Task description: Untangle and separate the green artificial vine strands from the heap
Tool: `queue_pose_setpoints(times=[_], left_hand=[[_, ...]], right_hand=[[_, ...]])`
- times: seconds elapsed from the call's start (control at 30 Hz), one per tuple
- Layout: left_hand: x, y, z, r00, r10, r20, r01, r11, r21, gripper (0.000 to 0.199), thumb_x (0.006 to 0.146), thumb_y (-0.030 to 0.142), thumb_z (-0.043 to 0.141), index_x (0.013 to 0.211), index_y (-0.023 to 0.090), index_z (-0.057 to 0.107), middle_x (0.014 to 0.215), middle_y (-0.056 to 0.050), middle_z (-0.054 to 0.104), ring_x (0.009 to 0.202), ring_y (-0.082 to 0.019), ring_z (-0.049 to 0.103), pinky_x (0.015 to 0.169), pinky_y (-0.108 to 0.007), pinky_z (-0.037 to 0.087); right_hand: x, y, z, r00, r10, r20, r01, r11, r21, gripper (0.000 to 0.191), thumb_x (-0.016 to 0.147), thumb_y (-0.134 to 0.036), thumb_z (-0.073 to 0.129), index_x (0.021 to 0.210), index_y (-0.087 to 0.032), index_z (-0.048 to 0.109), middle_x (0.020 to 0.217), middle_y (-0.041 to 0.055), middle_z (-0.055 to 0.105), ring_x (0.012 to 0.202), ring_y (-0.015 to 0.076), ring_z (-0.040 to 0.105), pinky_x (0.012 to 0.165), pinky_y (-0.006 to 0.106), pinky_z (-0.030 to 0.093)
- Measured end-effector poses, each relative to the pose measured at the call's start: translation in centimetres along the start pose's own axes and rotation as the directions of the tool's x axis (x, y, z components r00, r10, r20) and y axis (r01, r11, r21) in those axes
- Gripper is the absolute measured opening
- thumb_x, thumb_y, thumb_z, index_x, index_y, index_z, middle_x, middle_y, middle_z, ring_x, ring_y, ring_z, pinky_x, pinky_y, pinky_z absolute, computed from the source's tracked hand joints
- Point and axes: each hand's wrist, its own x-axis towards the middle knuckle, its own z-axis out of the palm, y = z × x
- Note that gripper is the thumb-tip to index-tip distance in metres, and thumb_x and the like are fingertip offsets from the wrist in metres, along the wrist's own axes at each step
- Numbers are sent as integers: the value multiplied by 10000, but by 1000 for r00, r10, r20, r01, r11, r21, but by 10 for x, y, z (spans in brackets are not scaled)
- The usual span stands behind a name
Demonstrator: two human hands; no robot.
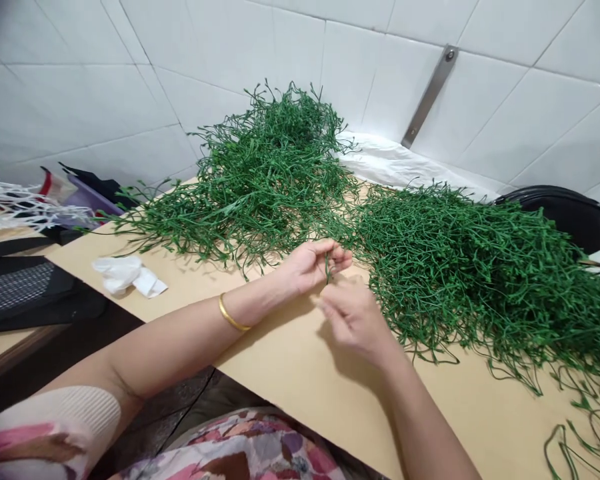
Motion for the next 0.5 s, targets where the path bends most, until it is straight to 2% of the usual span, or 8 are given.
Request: queue_pose_setpoints(times=[0.07, 0.13, 0.2, 0.23, 0.27, 0.3, 0.43, 0.5], left_hand=[[2, -4, -4, 999, 31, 38, -35, 992, 120, 171, 812, 78, 419, 655, 143, 440, 508, -28, 560, 508, -107, 565, 589, -246, 488], [3, -11, -8, 995, 79, 56, -88, 975, 204, 153, 795, 70, 449, 667, 149, 421, 521, -30, 583, 502, -103, 566, 555, -221, 462], [4, -17, -10, 988, 133, 77, -148, 956, 253, 133, 773, 66, 482, 701, 154, 414, 530, -33, 598, 519, -109, 581, 548, -209, 444], [4, -19, -11, 985, 154, 82, -171, 946, 277, 126, 763, 65, 492, 727, 158, 415, 529, -30, 601, 518, -111, 582, 548, -209, 438], [4, -20, -12, 982, 167, 87, -186, 935, 303, 127, 754, 64, 497, 753, 161, 417, 524, -24, 600, 510, -113, 579, 547, -213, 434], [3, -20, -12, 980, 176, 94, -198, 924, 328, 133, 744, 60, 499, 776, 164, 422, 520, -17, 596, 501, -113, 573, 545, -217, 431], [-1, -22, -10, 966, 198, 164, -247, 891, 382, 156, 684, 43, 528, 762, 160, 459, 526, 16, 562, 487, -86, 535, 529, -203, 408], [-3, -23, -10, 964, 193, 185, -251, 892, 376, 154, 651, 53, 569, 717, 152, 471, 549, 29, 542, 493, -64, 514, 527, -191, 398]], right_hand=[[-4, 7, -5, 967, 160, -200, -194, 967, -167, 361, 873, -279, 386, 529, -173, 410, 487, -28, 374, 514, 98, 354, 603, 274, 284], [-10, 19, -10, 885, 267, -380, -422, 806, -416, 324, 866, -305, 411, 593, -170, 522, 526, 4, 452, 551, 127, 385, 605, 300, 257], [-15, 27, -12, 836, 254, -487, -528, 616, -585, 223, 838, -311, 461, 800, -166, 625, 775, 91, 587, 725, 203, 462, 634, 328, 253], [-16, 30, -12, 827, 230, -514, -544, 559, -626, 221, 825, -308, 480, 906, -168, 632, 916, 124, 597, 823, 242, 470, 654, 341, 259], [-17, 30, -11, 824, 208, -527, -546, 541, -639, 239, 818, -306, 493, 964, -173, 626, 1003, 135, 587, 890, 265, 465, 674, 353, 268], [-17, 30, -9, 826, 195, -529, -537, 557, -634, 238, 817, -309, 497, 968, -177, 625, 1012, 127, 592, 912, 268, 468, 689, 357, 277], [-14, 23, -1, 873, 213, -438, -436, 743, -507, 236, 824, -373, 498, 844, -167, 612, 732, 46, 608, 760, 193, 522, 696, 331, 319], [-12, 20, 2, 878, 248, -409, -418, 815, -402, 286, 804, -418, 521, 896, -157, 592, 695, 23, 593, 701, 168, 532, 690, 316, 341]])
